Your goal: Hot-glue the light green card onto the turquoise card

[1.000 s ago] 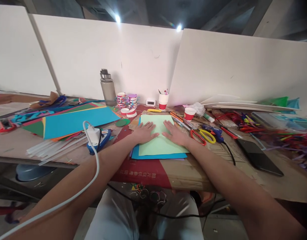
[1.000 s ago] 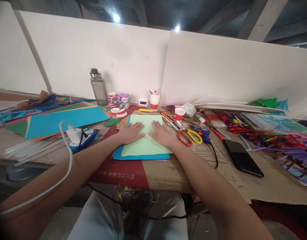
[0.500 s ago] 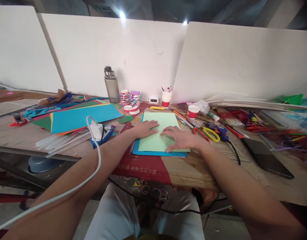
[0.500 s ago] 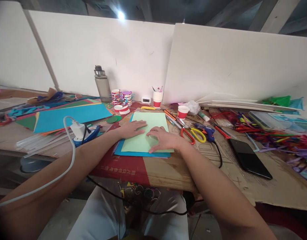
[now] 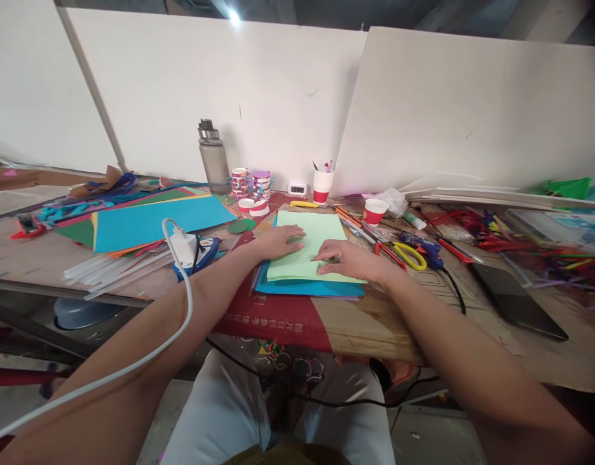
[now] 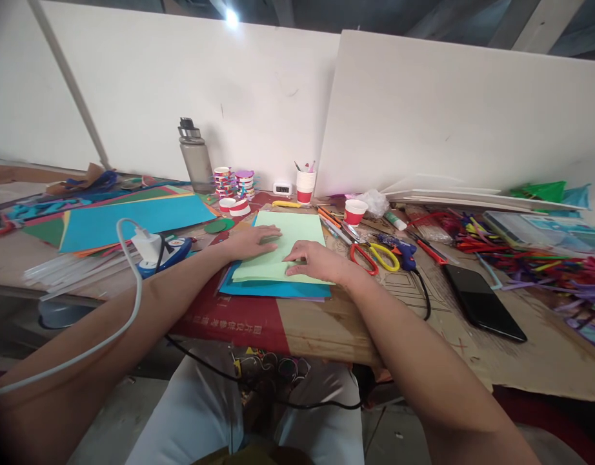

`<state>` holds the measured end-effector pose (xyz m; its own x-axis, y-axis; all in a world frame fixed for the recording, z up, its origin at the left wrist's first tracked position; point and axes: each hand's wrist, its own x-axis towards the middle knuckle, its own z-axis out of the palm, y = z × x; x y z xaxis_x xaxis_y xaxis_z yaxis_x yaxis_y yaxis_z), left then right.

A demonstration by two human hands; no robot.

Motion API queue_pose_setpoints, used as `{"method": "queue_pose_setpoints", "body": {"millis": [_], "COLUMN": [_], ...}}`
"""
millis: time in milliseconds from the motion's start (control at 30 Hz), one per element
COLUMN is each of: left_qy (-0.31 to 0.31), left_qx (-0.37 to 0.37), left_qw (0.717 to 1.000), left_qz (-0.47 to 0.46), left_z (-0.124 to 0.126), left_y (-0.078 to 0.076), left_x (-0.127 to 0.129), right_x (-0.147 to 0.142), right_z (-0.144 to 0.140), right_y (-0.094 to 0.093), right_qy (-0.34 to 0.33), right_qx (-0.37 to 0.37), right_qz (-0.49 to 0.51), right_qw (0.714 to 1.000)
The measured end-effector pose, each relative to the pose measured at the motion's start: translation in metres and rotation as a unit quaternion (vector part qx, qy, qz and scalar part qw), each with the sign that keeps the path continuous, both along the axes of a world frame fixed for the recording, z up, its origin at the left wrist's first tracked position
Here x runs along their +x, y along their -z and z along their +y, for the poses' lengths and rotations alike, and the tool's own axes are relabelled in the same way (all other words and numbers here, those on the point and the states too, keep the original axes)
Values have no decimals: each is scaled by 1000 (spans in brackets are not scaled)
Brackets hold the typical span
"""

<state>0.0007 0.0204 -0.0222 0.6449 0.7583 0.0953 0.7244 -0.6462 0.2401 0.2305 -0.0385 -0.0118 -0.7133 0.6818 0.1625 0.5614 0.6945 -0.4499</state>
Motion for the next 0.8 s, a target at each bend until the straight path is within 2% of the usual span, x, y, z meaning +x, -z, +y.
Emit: {"method": "queue_pose_setpoints", "body": {"millis": [167,467,533,633,733,800], "left_qy": [27,27,20,5,24,47], "left_qx": [3,-16,-20,-47,-140,-192], "left_qw": [1000,999,996,982,952,936], "left_qz": [-4,-42,-86,-184,-270,-290], "left_z": [0,1,1,-2,-8,-13], "left_y": [-1,-1,-3,-8,-19,-28], "left_x": [0,-1,-1,-2,-4,-7], "right_x": [0,0,0,4,11,15], "right_z": [0,-4,-3,2,10,14], "right_y": [-2,-6,-5,-3,-2,-3], "right_qy": [-5,-4,21,93,151,173], "right_qx": [-2,7,-1,-9,-10,-15], "right_qz": [4,-9,4,42,72,83], "right_qw": [1000,1000,1000,995,986,981]}}
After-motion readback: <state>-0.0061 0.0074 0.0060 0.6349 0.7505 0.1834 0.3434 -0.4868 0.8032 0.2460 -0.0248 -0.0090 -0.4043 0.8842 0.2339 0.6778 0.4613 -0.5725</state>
